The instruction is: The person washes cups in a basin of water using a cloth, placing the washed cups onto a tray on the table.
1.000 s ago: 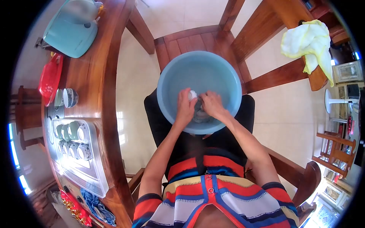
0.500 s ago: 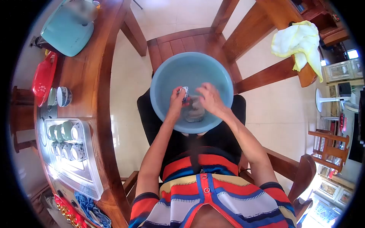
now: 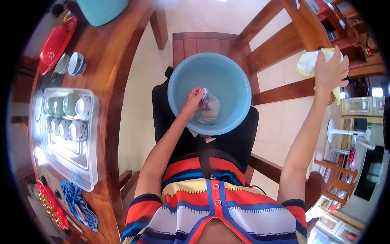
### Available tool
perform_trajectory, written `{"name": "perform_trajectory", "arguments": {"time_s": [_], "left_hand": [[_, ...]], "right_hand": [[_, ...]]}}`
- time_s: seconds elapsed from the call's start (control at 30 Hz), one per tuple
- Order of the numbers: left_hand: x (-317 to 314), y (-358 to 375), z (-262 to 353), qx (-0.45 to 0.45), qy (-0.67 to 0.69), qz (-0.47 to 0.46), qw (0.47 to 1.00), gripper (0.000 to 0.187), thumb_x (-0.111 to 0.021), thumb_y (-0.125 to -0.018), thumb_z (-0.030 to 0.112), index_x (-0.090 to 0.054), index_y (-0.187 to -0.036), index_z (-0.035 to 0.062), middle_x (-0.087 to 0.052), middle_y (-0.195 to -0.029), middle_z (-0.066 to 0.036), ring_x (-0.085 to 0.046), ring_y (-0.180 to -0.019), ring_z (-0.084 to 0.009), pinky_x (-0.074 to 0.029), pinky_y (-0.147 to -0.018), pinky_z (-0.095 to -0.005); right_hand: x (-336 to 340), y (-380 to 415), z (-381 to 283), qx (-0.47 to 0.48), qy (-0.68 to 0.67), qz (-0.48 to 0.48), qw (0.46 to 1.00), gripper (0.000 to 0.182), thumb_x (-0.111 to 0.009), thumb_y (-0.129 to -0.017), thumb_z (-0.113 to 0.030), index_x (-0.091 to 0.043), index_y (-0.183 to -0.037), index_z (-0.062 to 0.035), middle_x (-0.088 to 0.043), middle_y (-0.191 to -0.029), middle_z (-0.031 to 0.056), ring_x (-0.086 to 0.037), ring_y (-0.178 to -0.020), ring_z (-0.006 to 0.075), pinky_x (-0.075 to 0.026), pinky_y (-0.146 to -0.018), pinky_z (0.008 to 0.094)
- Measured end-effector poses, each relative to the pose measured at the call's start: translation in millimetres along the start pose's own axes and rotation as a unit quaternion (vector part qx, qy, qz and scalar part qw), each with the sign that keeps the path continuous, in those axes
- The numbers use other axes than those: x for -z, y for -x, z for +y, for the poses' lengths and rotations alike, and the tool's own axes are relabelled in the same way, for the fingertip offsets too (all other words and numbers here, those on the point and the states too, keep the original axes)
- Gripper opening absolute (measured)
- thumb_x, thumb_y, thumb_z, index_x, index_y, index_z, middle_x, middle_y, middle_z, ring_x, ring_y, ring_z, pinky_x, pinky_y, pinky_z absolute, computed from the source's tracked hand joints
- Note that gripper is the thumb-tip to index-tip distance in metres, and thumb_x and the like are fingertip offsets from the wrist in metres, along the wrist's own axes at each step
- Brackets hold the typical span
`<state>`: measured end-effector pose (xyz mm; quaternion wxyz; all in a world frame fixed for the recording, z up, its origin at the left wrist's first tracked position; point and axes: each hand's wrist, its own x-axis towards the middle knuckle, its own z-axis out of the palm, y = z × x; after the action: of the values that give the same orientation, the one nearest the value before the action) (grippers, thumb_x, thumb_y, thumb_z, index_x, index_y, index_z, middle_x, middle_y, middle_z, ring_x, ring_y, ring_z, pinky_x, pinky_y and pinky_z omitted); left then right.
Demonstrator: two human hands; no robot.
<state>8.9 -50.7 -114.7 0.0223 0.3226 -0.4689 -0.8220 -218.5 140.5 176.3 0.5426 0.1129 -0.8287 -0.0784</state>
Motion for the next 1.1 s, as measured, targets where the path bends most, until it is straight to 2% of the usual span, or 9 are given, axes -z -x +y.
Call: {"name": "perform_trajectory", "arguments": {"time_s": [0.07, 0.2, 0.47, 0.53, 0.63, 0.73, 0.87, 0.9, 1.1], "left_hand": [[2, 2, -1, 0.001, 0.011, -0.009, 1.000, 0.040, -0.048, -0.089, 0.035, -0.043, -0.119, 0.0080, -0.053, -0.105, -0.007, -0.057, -0.084, -0.0178, -0.047, -0.068, -0.0316], [2, 9, 1, 0.007, 0.023, -0.005, 1.000, 0.042, -0.048, -0.089, 0.036, -0.042, -0.119, 0.0082, -0.053, -0.106, -0.007, -0.057, -0.086, -0.0191, -0.047, -0.069, -0.0320], [12, -9, -13, 0.007, 0.186, -0.093, 0.978, 0.042, -0.043, -0.090, 0.039, -0.043, -0.119, 0.0084, -0.052, -0.110, -0.011, -0.058, -0.090, -0.0247, -0.049, -0.072, -0.0352], [14, -11, -12, 0.017, 0.244, -0.132, 0.961, 0.042, -0.041, -0.091, 0.039, -0.043, -0.120, 0.0084, -0.053, -0.111, -0.013, -0.057, -0.093, -0.0285, -0.049, -0.075, -0.0386], [11, -2, -1, 0.037, 0.287, -0.124, 0.949, 0.041, -0.040, -0.092, 0.036, -0.044, -0.121, 0.0077, -0.053, -0.113, -0.014, -0.056, -0.098, -0.0287, -0.048, -0.080, -0.0394], [-7, 8, -5, 0.035, 0.298, -0.118, 0.947, 0.036, -0.041, -0.092, 0.027, -0.046, -0.120, 0.0059, -0.053, -0.116, -0.013, -0.055, -0.102, -0.0254, -0.046, -0.086, -0.0386], [-2, 19, -19, 0.061, 0.267, -0.077, 0.959, 0.032, -0.043, -0.090, 0.018, -0.047, -0.119, 0.0049, -0.054, -0.115, -0.012, -0.055, -0.103, -0.0229, -0.046, -0.088, -0.0379], [-9, 23, -17, 0.069, 0.295, -0.067, 0.951, 0.029, -0.050, -0.088, 0.021, -0.050, -0.113, 0.0051, -0.057, -0.103, -0.007, -0.060, -0.086, -0.0181, -0.051, -0.073, -0.0317], [-28, 16, -10, 0.085, 0.290, -0.088, 0.949, 0.025, -0.045, -0.091, 0.022, -0.050, -0.110, 0.0059, -0.056, -0.104, -0.007, -0.059, -0.089, -0.0168, -0.050, -0.074, -0.0301]], "right_hand": [[-10, -8, 7, -0.056, -0.078, -0.150, 0.984, 0.050, -0.059, -0.077, -0.036, -0.047, -0.122, -0.0181, -0.042, -0.124, 0.0170, -0.047, -0.107, 0.0362, -0.039, -0.086, 0.0464], [-7, -6, 5, -0.026, -0.065, -0.142, 0.987, 0.047, -0.057, -0.081, -0.029, -0.044, -0.123, -0.0130, -0.043, -0.122, 0.0202, -0.052, -0.100, 0.0388, -0.043, -0.083, 0.0416], [17, 29, -4, 0.034, -0.347, 0.017, 0.937, 0.029, -0.055, -0.081, -0.004, -0.051, -0.109, 0.0008, -0.049, -0.116, 0.0172, -0.046, -0.108, 0.0313, -0.036, -0.093, 0.0397], [34, 60, -31, -0.032, -0.538, -0.017, 0.842, 0.030, -0.055, -0.083, -0.005, -0.051, -0.112, -0.0001, -0.050, -0.118, 0.0137, -0.048, -0.110, 0.0250, -0.037, -0.093, 0.0351], [61, 128, -81, 0.030, -0.653, -0.125, 0.746, 0.038, -0.062, -0.078, -0.005, -0.050, -0.114, -0.0016, -0.048, -0.121, 0.0148, -0.045, -0.114, 0.0271, -0.035, -0.096, 0.0377], [79, 198, -133, 0.203, -0.604, -0.256, 0.726, 0.044, -0.063, -0.075, -0.014, -0.052, -0.117, -0.0088, -0.041, -0.126, 0.0192, -0.037, -0.120, 0.0351, -0.028, -0.098, 0.0443], [64, 249, -158, 0.138, -0.663, -0.337, 0.654, 0.039, -0.059, -0.078, -0.015, -0.052, -0.115, -0.0062, -0.043, -0.123, 0.0210, -0.040, -0.115, 0.0370, -0.032, -0.094, 0.0425], [64, 251, -156, 0.109, -0.680, -0.369, 0.624, 0.036, -0.058, -0.079, -0.016, -0.052, -0.113, -0.0052, -0.044, -0.122, 0.0210, -0.042, -0.112, 0.0375, -0.034, -0.092, 0.0418], [39, 252, -155, 0.045, -0.671, -0.388, 0.630, 0.028, -0.052, -0.086, -0.020, -0.053, -0.106, -0.0017, -0.055, -0.106, 0.0153, -0.052, -0.097, 0.0266, -0.040, -0.082, 0.0382]]}}
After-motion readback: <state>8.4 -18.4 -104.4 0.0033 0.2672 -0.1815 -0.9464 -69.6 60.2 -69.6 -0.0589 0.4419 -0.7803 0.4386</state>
